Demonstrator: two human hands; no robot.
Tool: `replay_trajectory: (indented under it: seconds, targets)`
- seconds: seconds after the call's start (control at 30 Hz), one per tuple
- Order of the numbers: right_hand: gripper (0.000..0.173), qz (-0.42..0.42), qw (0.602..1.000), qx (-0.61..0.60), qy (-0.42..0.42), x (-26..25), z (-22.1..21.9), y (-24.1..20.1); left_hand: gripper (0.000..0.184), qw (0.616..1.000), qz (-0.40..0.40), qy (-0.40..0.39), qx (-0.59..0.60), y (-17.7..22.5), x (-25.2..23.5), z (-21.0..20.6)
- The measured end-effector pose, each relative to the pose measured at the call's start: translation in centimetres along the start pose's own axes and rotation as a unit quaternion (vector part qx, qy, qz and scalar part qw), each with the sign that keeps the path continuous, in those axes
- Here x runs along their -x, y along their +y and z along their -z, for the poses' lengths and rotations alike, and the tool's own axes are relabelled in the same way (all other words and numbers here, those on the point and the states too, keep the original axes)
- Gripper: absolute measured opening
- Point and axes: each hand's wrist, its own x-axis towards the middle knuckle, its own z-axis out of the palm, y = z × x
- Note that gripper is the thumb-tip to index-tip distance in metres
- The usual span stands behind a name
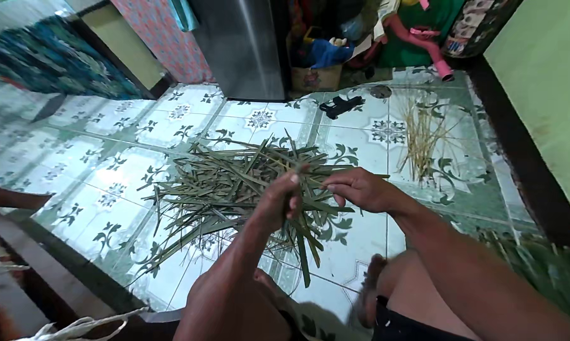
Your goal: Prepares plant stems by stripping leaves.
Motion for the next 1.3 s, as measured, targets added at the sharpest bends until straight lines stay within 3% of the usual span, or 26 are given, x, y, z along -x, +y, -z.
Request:
replay_trajectory:
  seconds: [0.07,0.2,0.37,0.53,0.67,0.83,1.0,1.13,1.3]
  targets:
    - [0.03,0.004,1.0,0.01,-0.001,0.4,0.4,-0.1,0.048,1.0,-0.03,0.009,-0.002,1.0,0.1,0.4]
    - [0.031,0.006,1.0,0.016,-0.005,0.7,1.2,0.3,0.039,0.985,-0.136,0.101,0.035,4.3,0.4,4.6]
    - [0.031,-0.076,0.997,-0.028,-0.001,0.5,1.7,0.2,0.04,0.969,-0.166,0.176,0.058,4.5,0.6,4.8]
    - [0.028,-0.11,0.991,-0.077,0.002,-0.3,0.5,-0.3,0.046,0.988,-0.055,0.108,-0.096,-0.4,-0.1,0.7]
    - [0.029,-0.054,0.998,-0.037,0.015,-0.7,-0.8,-0.6,0.04,0.988,0.015,0.004,-0.153,-1.9,-0.3,-3.2]
    - [0.03,0.002,0.999,0.036,0.036,-0.4,-0.9,-0.2,0.047,0.996,-0.035,0.049,-0.062,-0.3,-0.7,-0.9]
    - [0.031,0.032,0.993,0.091,0.062,-0.1,-1.0,-0.3,0.047,0.998,0.002,0.019,-0.068,-0.6,-0.2,-1.4]
    - [0.032,0.041,0.991,0.114,0.064,0.2,-0.7,-0.1,0.047,0.997,-0.07,0.044,0.007,1.7,-0.2,1.4]
    - [0.032,0.057,0.985,0.146,0.067,0.3,-0.2,-0.2,0.047,0.999,-0.024,0.031,-0.028,1.0,0.2,0.3]
